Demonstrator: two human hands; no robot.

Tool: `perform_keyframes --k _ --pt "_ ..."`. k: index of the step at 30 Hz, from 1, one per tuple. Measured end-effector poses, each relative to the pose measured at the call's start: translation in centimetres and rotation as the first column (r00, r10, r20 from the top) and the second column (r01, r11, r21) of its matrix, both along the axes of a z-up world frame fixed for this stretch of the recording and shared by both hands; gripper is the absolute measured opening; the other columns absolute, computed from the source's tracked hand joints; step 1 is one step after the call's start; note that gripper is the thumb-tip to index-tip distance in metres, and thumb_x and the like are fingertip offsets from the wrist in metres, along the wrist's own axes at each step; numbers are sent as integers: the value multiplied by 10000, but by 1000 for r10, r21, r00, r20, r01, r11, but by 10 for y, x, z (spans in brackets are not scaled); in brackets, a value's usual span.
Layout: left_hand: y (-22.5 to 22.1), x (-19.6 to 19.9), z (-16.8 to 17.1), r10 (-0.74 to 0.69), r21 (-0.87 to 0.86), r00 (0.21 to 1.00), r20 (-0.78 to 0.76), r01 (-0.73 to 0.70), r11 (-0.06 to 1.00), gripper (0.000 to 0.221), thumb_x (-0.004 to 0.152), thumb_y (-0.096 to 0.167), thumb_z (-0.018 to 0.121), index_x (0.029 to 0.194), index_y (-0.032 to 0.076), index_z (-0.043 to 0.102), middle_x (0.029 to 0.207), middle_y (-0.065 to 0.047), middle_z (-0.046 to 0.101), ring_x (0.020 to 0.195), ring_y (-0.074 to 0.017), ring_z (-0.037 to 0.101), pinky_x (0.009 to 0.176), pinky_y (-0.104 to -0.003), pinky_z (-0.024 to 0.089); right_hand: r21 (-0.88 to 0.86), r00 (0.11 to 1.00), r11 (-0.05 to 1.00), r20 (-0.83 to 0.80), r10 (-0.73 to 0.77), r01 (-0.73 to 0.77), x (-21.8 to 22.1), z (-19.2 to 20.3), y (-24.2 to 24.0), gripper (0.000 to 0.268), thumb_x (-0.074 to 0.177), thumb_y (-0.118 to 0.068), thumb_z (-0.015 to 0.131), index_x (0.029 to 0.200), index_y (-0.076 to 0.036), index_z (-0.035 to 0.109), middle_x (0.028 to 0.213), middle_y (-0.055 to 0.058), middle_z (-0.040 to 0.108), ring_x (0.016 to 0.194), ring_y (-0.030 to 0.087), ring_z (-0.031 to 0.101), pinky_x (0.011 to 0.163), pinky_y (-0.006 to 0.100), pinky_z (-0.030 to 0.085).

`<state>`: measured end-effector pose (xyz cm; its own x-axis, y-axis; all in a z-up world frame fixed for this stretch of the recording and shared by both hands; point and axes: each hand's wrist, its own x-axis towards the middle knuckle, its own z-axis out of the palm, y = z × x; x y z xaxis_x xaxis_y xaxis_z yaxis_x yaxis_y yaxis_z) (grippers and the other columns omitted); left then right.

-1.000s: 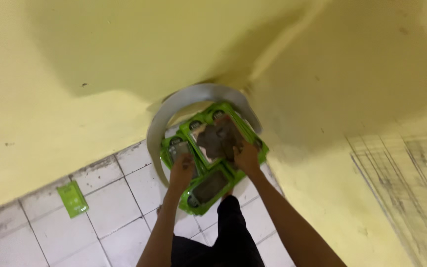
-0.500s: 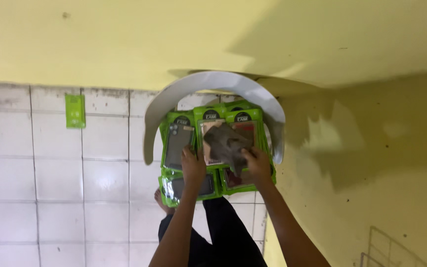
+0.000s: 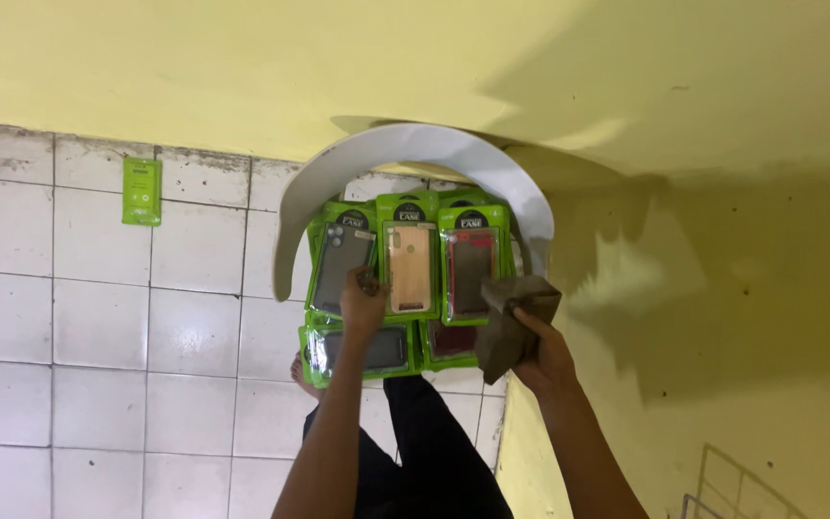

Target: The person repeatedly picks up packaged phone cases from a white plastic chair, wipes each package with a cloth, and hangs them on a wall-mounted wire grid. The process is repeated for multiple cases of different colors.

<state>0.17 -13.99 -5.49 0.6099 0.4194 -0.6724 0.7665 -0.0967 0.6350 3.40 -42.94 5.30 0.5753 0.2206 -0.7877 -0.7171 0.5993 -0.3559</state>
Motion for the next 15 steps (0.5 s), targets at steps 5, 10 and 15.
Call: perform_keyframes --k 5,10,15 --pt "40 -20 33 192 -541 977 92 -113 833 716 859 -8 664 1511 -23 368 1437 -249 571 1251 -307 616 1008 -380 547 118 988 988 -130 -88 104 -20 8 2 451 886 -45 591 1336 -34 557 1293 140 657 1193 306 627 1074 482 482" --pt "78 -56 76 284 -734 952 109 -116 669 705 873 -40 555 1536 -88 320 1460 -255 538 1304 -331 589 1085 -379 501 42 993 997 102 -61 57 -47 59 41 434 991 -131 589 1404 -21 519 1325 132 613 1224 305 577 1076 493 451" --pt "84 -89 143 234 -816 955 182 13 578 691 853 22 486 1518 -130 370 1406 -350 563 1240 -392 601 1079 -429 497 -725 712 689 477 516 -14 -77 137 142 662 978 -203 598 1549 -90 283 1562 171 307 1427 387 383 1112 474 441"
